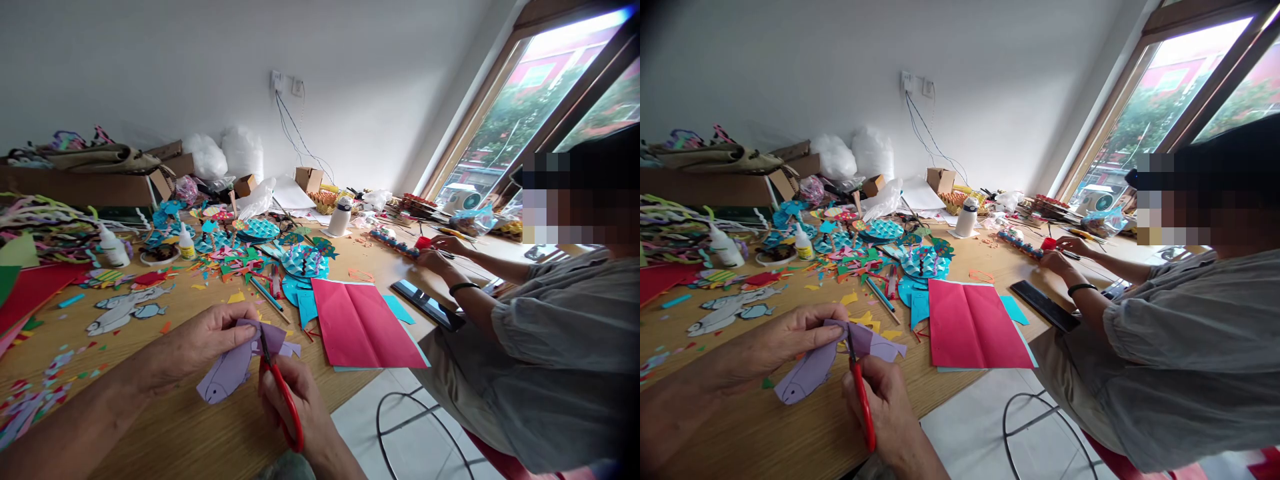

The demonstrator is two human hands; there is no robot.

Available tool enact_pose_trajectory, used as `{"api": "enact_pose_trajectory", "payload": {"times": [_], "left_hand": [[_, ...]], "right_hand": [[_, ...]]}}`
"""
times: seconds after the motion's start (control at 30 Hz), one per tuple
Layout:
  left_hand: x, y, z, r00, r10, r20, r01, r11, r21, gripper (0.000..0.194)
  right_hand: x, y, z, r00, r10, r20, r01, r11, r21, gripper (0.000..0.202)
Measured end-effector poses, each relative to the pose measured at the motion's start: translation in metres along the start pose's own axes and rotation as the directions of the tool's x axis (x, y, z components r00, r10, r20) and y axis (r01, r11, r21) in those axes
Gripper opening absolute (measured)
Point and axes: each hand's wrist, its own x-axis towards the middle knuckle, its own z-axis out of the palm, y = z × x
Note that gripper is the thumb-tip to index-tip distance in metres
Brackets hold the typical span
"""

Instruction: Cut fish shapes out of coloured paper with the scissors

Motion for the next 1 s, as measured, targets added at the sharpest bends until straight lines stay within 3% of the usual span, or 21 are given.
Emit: {"api": "enact_pose_trajectory", "payload": {"times": [0.23,0.53,0.73,0.87,1.0], "left_hand": [[0.001,-0.004,-0.005,1.0,-0.029,0.003,0.029,1.0,0.007,0.021],[0.001,-0.003,-0.012,1.0,-0.006,-0.004,0.006,0.997,0.08,0.022],[-0.003,-0.004,-0.012,0.993,-0.113,-0.021,0.105,0.968,-0.229,0.022],[-0.004,-0.004,-0.01,0.994,-0.085,-0.074,0.046,0.906,-0.422,0.025],[-0.005,-0.001,-0.012,0.996,-0.075,-0.039,0.051,0.897,-0.439,0.027]], "right_hand": [[-0.001,0.003,-0.005,0.996,-0.084,0.026,0.087,0.989,-0.119,0.049],[-0.004,0.003,-0.006,0.999,-0.039,0.017,0.041,0.982,-0.182,0.036],[-0.001,0.006,-0.006,0.999,-0.045,-0.006,0.045,0.997,-0.055,0.048],[0.006,0.007,-0.003,0.99,-0.074,-0.121,0.079,0.996,0.03,0.051],[0.012,0.004,-0.001,0.96,-0.104,-0.258,0.113,0.993,0.017,0.053]]}}
